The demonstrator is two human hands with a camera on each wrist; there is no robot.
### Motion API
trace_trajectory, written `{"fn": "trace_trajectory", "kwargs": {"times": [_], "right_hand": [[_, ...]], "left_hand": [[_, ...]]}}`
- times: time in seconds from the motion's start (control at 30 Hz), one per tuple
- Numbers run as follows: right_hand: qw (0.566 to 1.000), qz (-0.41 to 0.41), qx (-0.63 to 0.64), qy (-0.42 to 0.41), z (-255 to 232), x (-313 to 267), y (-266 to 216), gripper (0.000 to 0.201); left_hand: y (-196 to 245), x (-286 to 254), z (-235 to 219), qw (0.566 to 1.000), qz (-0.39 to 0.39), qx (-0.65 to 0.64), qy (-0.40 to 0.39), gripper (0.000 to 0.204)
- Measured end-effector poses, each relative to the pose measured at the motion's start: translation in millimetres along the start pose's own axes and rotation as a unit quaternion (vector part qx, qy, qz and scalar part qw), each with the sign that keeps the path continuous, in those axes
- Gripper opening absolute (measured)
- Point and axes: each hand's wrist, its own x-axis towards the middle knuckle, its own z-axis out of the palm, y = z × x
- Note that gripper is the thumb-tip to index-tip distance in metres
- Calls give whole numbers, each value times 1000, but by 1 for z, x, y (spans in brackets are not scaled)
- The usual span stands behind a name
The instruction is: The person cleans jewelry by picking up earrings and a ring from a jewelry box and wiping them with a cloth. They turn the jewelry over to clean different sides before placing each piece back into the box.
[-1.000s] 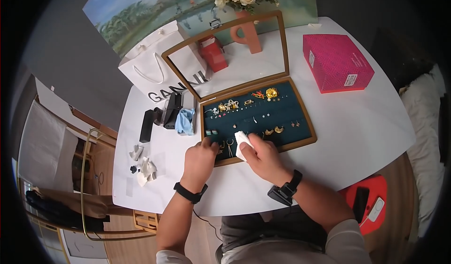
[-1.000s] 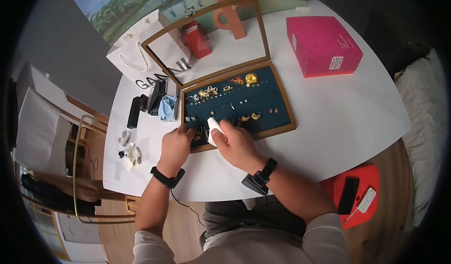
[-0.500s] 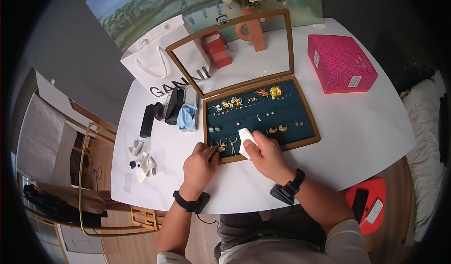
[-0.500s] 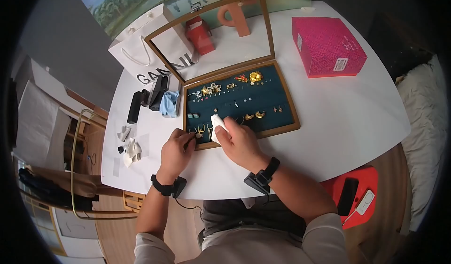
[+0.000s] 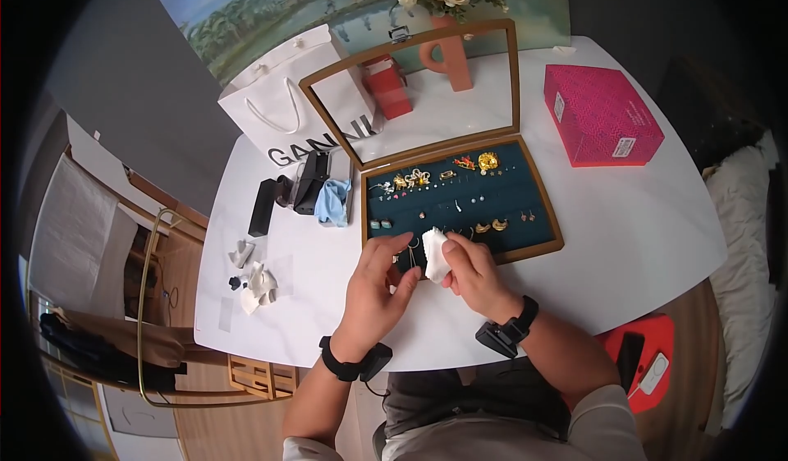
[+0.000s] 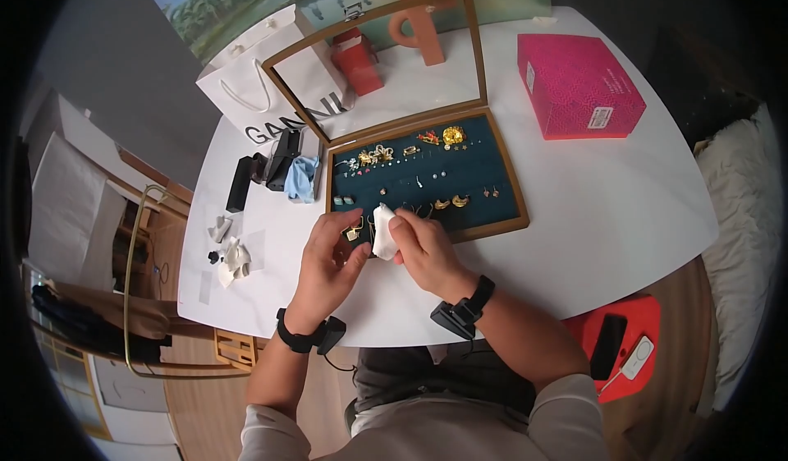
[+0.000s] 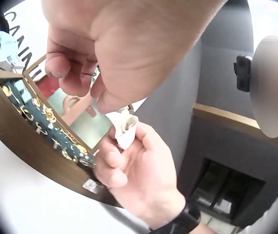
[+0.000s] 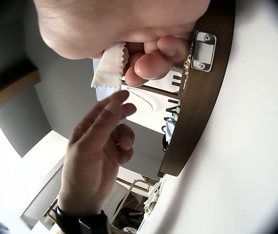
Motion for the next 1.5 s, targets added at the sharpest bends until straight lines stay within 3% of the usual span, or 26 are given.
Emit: {"fn": "trace_trajectory", "kwargs": {"times": [0.2,0.4,0.47,0.53,0.63,0.87,0.97,1.17,1.27,1.5], "right_hand": [[999,15,1,-43,-4,1,1,37],[997,-7,-40,-65,-3,1,-1,39],[994,-44,-60,-74,-5,3,7,42],[997,-14,-18,-72,-6,1,8,44],[998,-20,4,-59,-6,2,6,47],[996,-29,10,-83,-1,0,0,36],[996,9,38,-82,-2,1,0,28],[961,83,208,-162,-10,3,-5,21],[978,13,115,-175,-3,2,6,20],[980,53,106,-162,1,4,4,22]], "left_hand": [[4,1,2,978,147,148,-18,55],[1,4,2,984,155,86,-7,38],[-3,4,3,998,49,-33,-28,26],[-9,2,10,985,-49,-167,-13,9],[-13,2,10,960,-93,-263,-16,9],[-12,3,3,963,-124,-239,-23,23],[-13,3,3,958,-145,-246,-26,23],[-16,9,4,937,-195,-291,-15,27],[-17,9,2,924,-215,-315,-17,23],[-11,3,-7,923,-199,-317,-86,21]]}}
